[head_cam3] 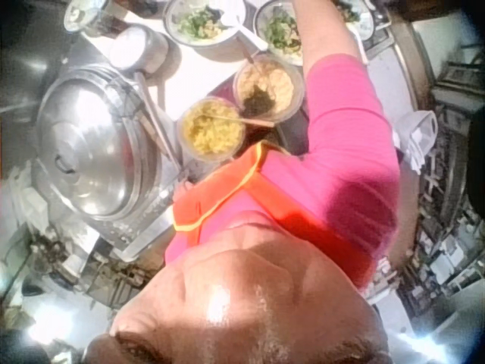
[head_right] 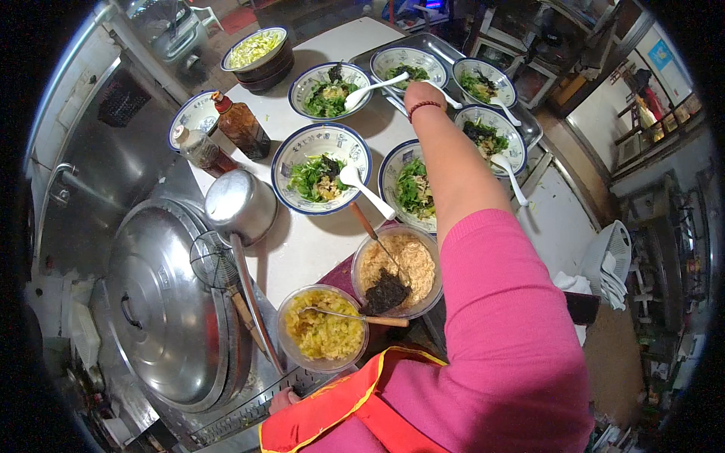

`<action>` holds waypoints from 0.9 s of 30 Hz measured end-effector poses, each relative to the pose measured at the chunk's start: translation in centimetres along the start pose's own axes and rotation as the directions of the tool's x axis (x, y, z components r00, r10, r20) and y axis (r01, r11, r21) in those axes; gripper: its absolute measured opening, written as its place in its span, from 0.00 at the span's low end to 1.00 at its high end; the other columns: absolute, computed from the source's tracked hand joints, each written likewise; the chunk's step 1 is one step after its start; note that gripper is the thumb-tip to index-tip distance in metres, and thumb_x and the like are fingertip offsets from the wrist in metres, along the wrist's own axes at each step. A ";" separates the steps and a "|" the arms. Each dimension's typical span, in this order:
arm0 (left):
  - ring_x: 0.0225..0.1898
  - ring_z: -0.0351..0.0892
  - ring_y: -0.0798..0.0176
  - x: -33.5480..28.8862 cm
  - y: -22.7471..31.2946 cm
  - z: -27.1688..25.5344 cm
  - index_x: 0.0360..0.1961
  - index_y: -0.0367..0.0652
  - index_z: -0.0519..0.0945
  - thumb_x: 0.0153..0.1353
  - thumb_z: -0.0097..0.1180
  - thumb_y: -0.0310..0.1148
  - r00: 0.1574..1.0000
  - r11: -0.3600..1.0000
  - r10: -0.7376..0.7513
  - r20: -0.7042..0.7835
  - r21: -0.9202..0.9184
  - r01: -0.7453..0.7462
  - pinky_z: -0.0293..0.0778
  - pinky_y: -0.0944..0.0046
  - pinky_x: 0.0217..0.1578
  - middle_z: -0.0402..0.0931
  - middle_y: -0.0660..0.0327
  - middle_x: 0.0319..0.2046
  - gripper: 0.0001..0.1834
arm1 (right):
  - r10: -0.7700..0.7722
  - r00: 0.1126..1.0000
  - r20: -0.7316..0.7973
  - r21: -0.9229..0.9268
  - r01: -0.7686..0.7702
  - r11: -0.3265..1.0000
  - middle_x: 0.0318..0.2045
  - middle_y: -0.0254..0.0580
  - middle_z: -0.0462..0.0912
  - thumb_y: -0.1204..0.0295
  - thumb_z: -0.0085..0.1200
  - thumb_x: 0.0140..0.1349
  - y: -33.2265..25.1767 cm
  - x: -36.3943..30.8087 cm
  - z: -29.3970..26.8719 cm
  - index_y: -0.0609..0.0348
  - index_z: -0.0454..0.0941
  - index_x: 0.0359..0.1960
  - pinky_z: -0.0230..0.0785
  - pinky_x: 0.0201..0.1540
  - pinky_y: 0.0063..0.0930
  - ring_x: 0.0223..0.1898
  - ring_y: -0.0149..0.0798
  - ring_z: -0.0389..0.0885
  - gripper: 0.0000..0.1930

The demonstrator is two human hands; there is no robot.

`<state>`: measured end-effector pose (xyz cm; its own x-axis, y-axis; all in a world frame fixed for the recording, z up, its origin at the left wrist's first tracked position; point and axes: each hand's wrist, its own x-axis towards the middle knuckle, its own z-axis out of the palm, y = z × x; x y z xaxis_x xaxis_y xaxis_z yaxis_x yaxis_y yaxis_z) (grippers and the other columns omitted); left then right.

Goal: The person assembles multiple noodle bowls by adding chopped green onions, a white powder, dark seaweed, yellow pickled vegetables, and a dark sauce. They place a white spoon in each bowl and arrange the bowls on a tray.

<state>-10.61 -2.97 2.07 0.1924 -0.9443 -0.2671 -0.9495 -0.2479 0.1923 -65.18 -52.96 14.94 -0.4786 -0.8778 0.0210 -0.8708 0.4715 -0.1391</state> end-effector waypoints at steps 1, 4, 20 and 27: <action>0.37 0.78 0.48 -0.1 0.0 0.1 0.39 0.48 0.82 0.52 0.51 0.40 0.999 1.000 0.023 -0.044 -0.017 -0.024 0.71 0.47 0.39 0.80 0.56 0.33 0.16 | 0.030 1.000 0.006 0.020 -0.030 0.999 0.46 0.56 0.81 0.73 0.37 0.65 0.2 0.1 0.0 0.64 0.79 0.45 0.74 0.49 0.45 0.48 0.53 0.81 0.17; 0.37 0.78 0.48 -0.1 0.1 0.3 0.37 0.47 0.82 0.52 0.51 0.39 0.989 0.997 0.076 -0.131 -0.024 -0.079 0.71 0.48 0.38 0.80 0.56 0.32 0.15 | -0.034 0.999 0.004 -0.162 0.034 0.986 0.44 0.53 0.82 0.74 0.42 0.62 1.3 0.0 0.2 0.62 0.82 0.42 0.76 0.46 0.42 0.46 0.51 0.82 0.15; 0.33 0.77 0.48 -0.4 2.1 -2.0 0.27 0.44 0.81 0.58 0.49 0.39 0.991 0.996 0.027 -0.130 -0.077 -0.038 0.70 0.48 0.34 0.77 0.55 0.28 0.12 | -0.531 0.805 -0.266 0.013 0.553 0.833 0.33 0.55 0.82 0.65 0.42 0.66 -4.9 -14.9 -11.5 0.62 0.78 0.37 0.70 0.39 0.45 0.37 0.54 0.80 0.15; 0.35 0.76 0.47 -0.2 -0.2 -4.1 0.31 0.44 0.80 0.60 0.50 0.36 0.978 0.836 0.081 -0.194 -0.521 -0.173 0.72 0.49 0.37 0.77 0.53 0.31 0.10 | -0.772 0.606 -0.191 0.565 0.711 0.419 0.22 0.43 0.74 0.74 0.52 0.61 -9.3 -40.3 -13.7 0.63 0.77 0.29 0.65 0.28 0.30 0.24 0.37 0.73 0.06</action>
<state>-9.41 -3.57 5.99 0.1595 -0.9852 -0.0622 -0.6980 -0.1571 0.6987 -39.38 -20.83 28.99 0.3606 -0.8801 0.3087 -0.6419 -0.4743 -0.6025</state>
